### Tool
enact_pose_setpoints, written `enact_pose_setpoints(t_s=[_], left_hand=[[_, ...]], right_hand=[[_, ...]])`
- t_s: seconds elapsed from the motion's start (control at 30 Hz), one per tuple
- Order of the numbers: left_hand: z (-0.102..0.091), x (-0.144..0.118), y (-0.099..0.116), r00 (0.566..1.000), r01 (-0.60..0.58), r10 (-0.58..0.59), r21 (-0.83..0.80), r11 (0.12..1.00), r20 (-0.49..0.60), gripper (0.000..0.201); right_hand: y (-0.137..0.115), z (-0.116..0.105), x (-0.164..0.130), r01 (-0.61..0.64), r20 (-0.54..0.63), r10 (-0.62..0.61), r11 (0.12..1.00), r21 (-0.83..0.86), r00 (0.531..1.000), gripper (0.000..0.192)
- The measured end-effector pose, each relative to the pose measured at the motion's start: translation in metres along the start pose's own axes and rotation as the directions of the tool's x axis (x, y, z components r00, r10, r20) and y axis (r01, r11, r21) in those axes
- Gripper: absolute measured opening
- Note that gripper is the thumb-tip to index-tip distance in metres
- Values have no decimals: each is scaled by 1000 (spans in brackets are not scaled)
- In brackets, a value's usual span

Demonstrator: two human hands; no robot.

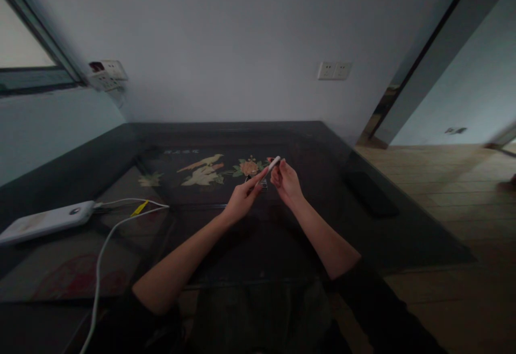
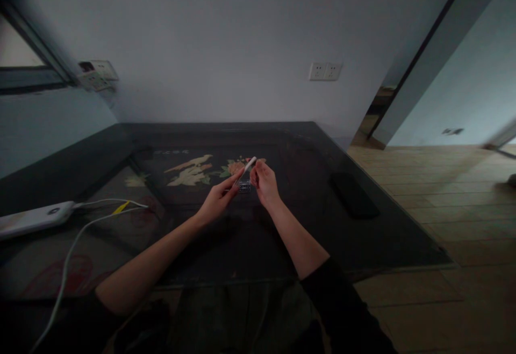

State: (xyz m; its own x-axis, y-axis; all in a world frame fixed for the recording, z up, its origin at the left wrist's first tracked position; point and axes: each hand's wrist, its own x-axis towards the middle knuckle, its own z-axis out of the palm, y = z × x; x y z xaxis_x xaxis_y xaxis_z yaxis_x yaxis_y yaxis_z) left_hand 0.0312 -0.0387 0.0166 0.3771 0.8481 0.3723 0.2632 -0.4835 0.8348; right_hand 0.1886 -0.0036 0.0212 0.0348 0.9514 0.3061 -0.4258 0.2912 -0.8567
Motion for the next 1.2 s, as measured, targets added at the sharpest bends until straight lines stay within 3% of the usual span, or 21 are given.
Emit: enact_pose_setpoints(t_s=[0.33, 0.57, 0.8, 1.03, 1.2], left_hand=[[-4, 4, -1, 995, 21, -24, -26, 999, -98, 53], [0, 0, 3, 999, -7, 6, -13, 1000, -33, 53], [1, 0, -6, 998, -57, 57, 38, 998, 11, 52], [-3, 3, -1, 999, -4, 5, 13, 1000, -47, 52], [-5, 5, -5, 995, 8, -7, 8, 1000, -96, 50]], right_hand=[[-1, 0, -2, 27, 28, -26, 999, -24, 999, 54], [0, -2, 0, 24, 39, -25, 999, 25, 999, 40], [-1, 0, 0, 5, 26, -8, 995, 101, 1000, 50], [0, 0, 0, 1, 18, -2, 995, 95, 1000, 42], [1, 0, -1, 8, 28, -10, 998, 68, 1000, 48]])
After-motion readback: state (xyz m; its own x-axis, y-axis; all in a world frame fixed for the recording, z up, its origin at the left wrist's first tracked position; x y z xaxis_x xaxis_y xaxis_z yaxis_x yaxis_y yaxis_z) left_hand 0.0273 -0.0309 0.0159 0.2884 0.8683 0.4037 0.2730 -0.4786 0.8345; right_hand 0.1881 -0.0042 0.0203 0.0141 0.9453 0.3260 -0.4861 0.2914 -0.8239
